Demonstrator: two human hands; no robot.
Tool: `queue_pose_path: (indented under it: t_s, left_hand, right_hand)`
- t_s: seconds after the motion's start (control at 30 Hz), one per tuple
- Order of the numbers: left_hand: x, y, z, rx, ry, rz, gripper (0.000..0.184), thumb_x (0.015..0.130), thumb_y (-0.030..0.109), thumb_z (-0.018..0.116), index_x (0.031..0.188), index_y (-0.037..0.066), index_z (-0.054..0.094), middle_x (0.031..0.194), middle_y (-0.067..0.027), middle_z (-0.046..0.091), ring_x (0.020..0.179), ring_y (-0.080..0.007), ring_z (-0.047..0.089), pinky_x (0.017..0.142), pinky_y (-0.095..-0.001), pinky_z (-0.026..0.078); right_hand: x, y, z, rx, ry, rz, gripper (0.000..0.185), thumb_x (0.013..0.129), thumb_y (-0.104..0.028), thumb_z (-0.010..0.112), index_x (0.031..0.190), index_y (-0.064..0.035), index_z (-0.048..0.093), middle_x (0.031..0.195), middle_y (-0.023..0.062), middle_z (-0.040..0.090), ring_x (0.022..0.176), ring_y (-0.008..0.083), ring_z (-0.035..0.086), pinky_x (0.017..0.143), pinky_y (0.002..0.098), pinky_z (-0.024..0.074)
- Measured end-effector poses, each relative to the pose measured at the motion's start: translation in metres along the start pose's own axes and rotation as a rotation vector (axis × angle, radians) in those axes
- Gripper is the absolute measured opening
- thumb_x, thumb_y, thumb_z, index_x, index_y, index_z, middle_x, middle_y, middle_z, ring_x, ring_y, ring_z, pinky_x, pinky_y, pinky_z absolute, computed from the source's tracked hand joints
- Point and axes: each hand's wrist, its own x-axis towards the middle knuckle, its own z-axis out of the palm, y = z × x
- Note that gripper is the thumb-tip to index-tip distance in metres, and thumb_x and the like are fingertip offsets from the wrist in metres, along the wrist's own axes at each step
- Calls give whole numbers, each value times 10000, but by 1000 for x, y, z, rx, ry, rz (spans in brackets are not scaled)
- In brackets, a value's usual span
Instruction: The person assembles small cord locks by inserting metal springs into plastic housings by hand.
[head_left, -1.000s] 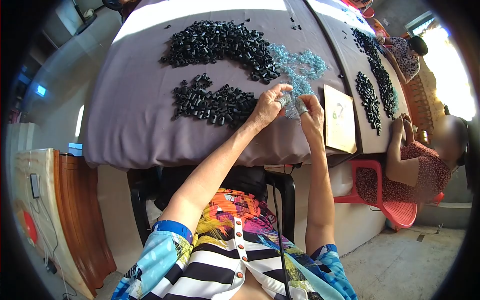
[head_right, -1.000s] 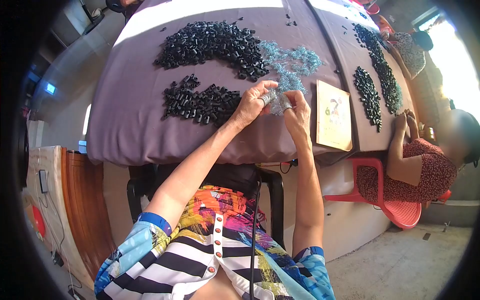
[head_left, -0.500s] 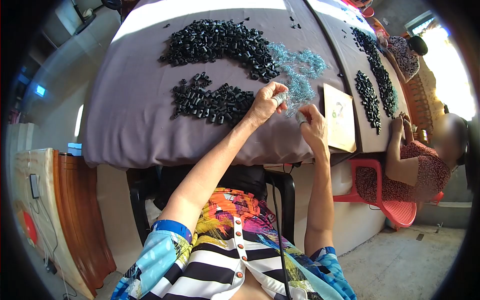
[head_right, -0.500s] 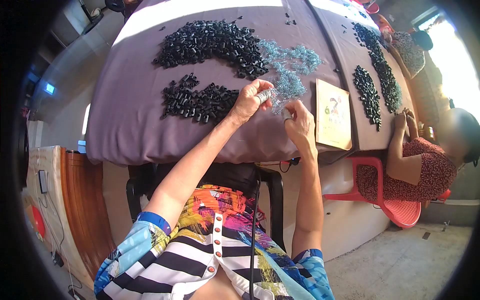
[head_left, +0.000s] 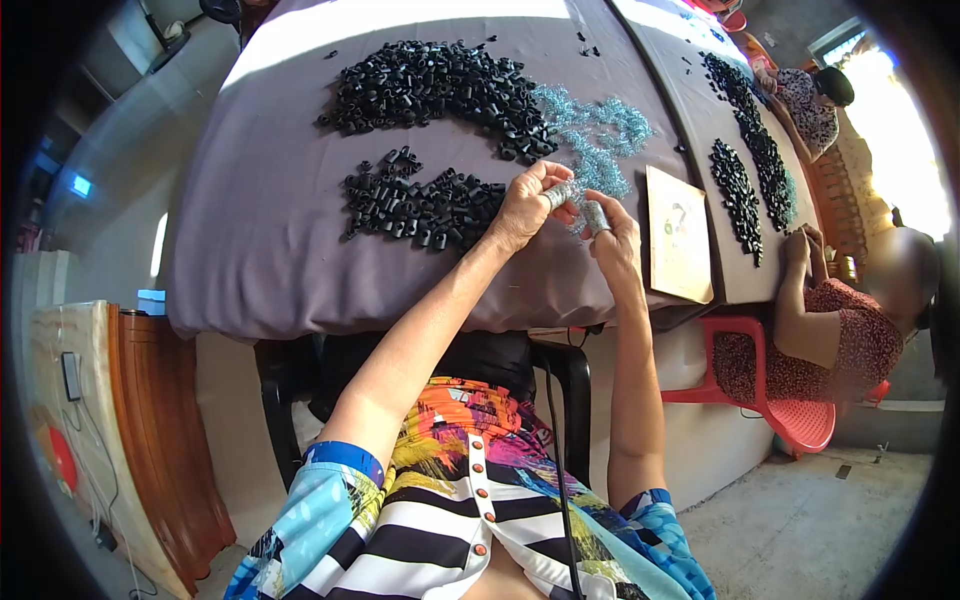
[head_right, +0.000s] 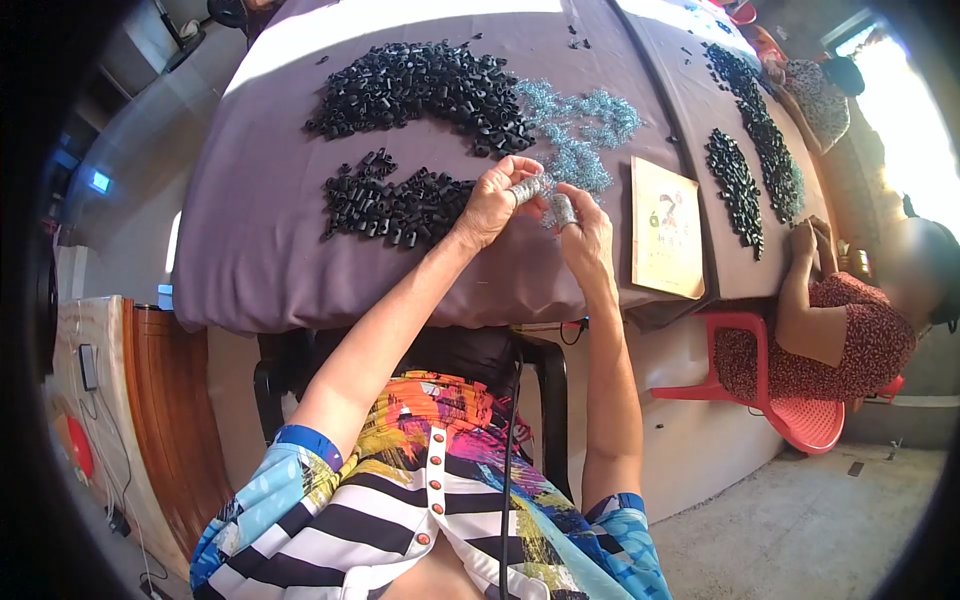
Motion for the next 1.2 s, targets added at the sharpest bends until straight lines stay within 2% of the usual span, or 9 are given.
queue_pose_path:
  t_s: [0.03,0.2,0.3,0.43,0.53,0.63,0.83,1.13,1.2]
  left_hand:
    - [0,0,-1,-3,-1,8,200,865,-12,485,1063,6,502,852,-66,579,684,-114,577,600,-233,507]
    - [1,-4,-1,18,7,39,256,865,-24,476,1114,6,524,841,-59,581,711,-105,571,607,-233,508]
    - [3,-8,0,-29,16,56,233,850,-24,485,1068,8,561,785,-54,590,608,-96,570,557,-221,515]
    - [3,-10,-2,-29,29,57,193,845,-24,490,1017,9,572,783,-48,594,591,-85,560,536,-209,498]
    - [3,-9,-2,-4,41,44,160,852,-13,486,987,15,566,776,-37,587,590,-81,547,527,-206,479]
    - [2,-8,-1,6,54,31,126,872,24,485,980,31,549,773,-28,576,602,-83,534,536,-207,457]
    - [1,-5,1,-18,96,6,94,888,71,489,971,46,525,762,-24,569,583,-85,530,495,-201,434]
    - [0,-4,0,-8,87,8,83,896,99,492,961,54,517,728,-26,552,563,-86,520,468,-209,413]
    - [-1,-1,-2,-28,46,-3,89,888,103,509,961,52,513,729,-31,556,566,-85,520,474,-209,412]
  right_hand:
    - [0,-3,-1,3,-60,33,354,766,22,450,1096,-11,570,814,90,613,580,91,522,500,238,417]
    - [0,-2,6,163,-58,13,291,755,28,447,1013,10,581,794,62,606,595,72,522,486,205,414]
    - [5,4,5,167,-49,18,260,745,44,446,964,16,583,789,60,607,592,67,519,489,197,420]
    - [5,5,7,185,-16,19,275,724,78,444,945,18,596,782,63,616,603,80,536,508,207,447]
    - [3,12,10,123,35,-32,326,700,105,441,955,5,618,781,70,636,641,94,574,535,228,473]
    - [-3,6,12,27,66,-100,346,731,110,401,979,11,621,772,64,633,595,87,571,531,212,463]
    - [-8,2,11,-46,79,-85,376,712,119,406,978,-16,634,730,64,635,591,86,577,547,219,471]
    - [-11,3,11,-347,149,-449,352,677,120,432,950,-9,612,747,88,614,642,110,577,603,242,464]
    - [-10,3,9,-319,161,-419,340,686,118,443,950,-10,614,757,92,615,661,113,580,617,243,463]
